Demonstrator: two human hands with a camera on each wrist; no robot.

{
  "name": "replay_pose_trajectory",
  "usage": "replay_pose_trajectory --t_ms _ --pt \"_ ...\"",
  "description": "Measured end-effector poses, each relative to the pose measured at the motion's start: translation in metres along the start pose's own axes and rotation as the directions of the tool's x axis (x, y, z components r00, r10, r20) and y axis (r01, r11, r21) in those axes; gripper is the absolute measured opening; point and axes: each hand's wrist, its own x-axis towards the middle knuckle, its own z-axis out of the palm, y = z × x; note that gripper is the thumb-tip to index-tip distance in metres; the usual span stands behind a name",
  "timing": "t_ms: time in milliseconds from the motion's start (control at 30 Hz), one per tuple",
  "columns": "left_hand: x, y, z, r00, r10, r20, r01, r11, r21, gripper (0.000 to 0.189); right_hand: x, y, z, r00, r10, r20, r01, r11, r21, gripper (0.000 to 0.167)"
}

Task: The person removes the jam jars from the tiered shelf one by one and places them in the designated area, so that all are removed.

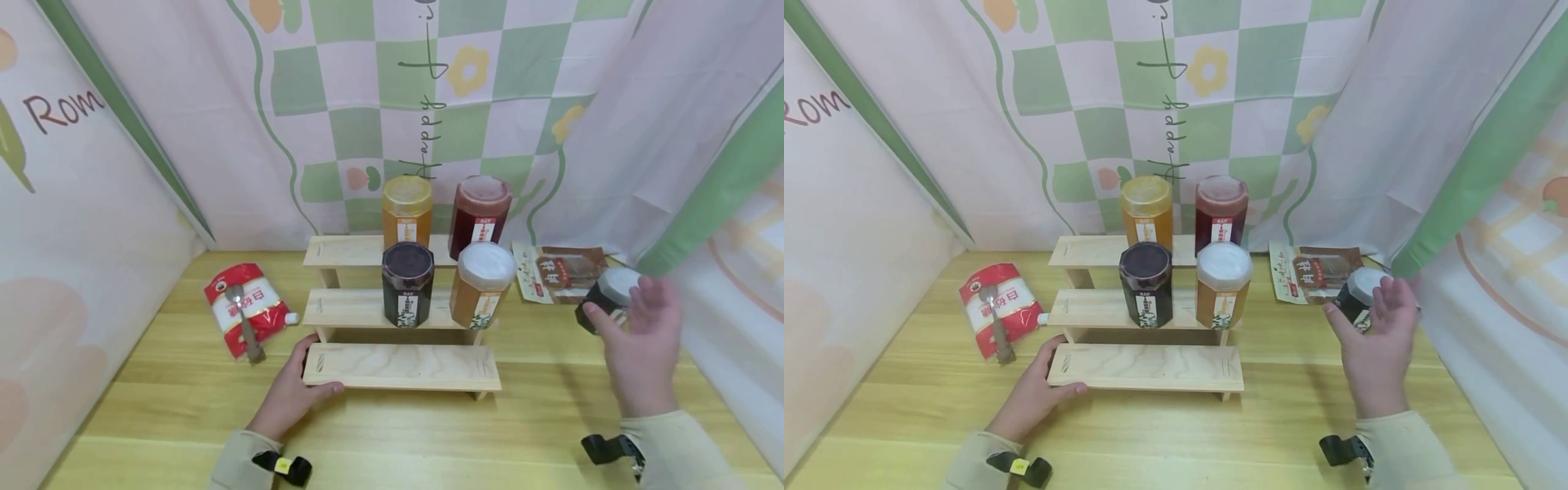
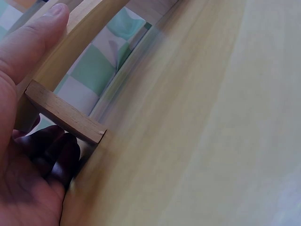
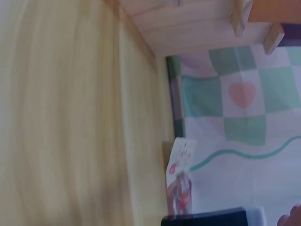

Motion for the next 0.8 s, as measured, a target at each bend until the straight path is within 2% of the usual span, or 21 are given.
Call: replay_pose_trajectory --t_ms 100,267,400,633,800 --pt "0.000 0.000 0.000 1.000 -0.003 -0.001 0.003 1.000 0.000 0.110 -0.003 -0.002 0.008 1.000 -0.022 -0.006 0.022 0.999 0.040 0.092" --pt "-0.001 0.001 0.000 1.000 0.005 0.002 -0.005 1.000 -0.003 0.109 -0.007 -0.003 0.019 0.999 -0.039 -0.006 0.039 0.999 -0.001 0.089" --pt "-0.001 0.002 -0.001 1.000 0.007 0.006 -0.007 1.000 -0.009 0.107 -0.010 -0.003 0.028 0.998 -0.060 0.016 0.059 0.998 0.007 0.087" --pt "-0.003 0.004 -0.001 1.000 0.007 0.015 -0.007 1.000 -0.016 0.106 -0.019 -0.006 0.044 0.994 -0.086 0.068 0.078 0.990 0.120 0.076" --pt "-0.003 0.005 -0.001 1.000 0.006 0.017 -0.006 1.000 -0.017 0.106 -0.026 -0.007 0.051 0.986 -0.119 0.114 0.107 0.989 0.101 0.068"
